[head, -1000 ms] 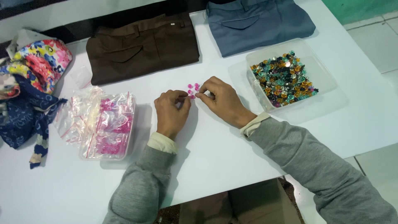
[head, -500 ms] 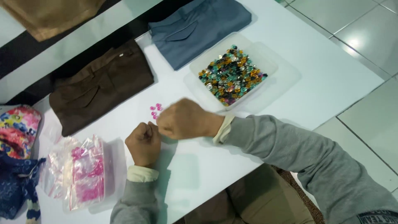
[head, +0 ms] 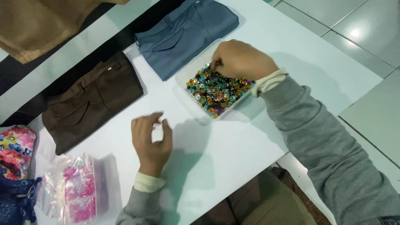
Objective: Picking small decorative beads and placing them into a plastic bag
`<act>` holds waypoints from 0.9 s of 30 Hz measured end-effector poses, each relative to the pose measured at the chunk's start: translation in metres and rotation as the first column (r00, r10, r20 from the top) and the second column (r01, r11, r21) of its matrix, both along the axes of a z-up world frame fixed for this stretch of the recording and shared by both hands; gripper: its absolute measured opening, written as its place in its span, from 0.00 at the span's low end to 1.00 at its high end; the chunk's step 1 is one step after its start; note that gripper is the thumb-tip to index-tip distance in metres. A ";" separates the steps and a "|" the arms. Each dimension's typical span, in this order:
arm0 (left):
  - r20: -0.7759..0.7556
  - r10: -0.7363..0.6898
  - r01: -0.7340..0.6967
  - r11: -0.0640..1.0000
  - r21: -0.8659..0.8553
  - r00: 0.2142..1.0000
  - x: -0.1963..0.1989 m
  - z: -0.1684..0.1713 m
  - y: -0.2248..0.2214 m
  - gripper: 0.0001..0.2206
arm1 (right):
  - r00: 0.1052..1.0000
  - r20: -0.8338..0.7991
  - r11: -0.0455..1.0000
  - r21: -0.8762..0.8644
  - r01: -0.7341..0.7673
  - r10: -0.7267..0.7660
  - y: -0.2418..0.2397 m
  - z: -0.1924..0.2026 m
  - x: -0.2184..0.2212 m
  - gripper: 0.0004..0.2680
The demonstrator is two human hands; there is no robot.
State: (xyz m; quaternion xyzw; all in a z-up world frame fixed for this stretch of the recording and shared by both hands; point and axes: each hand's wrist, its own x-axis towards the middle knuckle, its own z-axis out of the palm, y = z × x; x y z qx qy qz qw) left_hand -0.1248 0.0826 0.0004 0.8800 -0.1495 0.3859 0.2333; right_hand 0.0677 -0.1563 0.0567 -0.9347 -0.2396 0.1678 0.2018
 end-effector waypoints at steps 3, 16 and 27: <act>0.015 -0.119 0.119 0.992 -0.046 0.993 0.028 0.025 -0.031 0.12 | 0.997 -0.003 0.997 0.023 -0.078 0.078 0.018 -0.007 -0.012 0.07; -0.631 0.074 0.203 0.912 0.356 0.772 0.119 -0.013 -0.077 0.13 | 0.994 -0.113 0.999 -0.040 -0.009 0.004 -0.013 0.021 -0.019 0.10; -0.661 0.161 0.174 0.895 0.411 0.733 0.122 -0.032 -0.074 0.05 | 0.982 -0.178 0.976 -0.217 0.015 -0.054 0.011 0.005 -0.027 0.07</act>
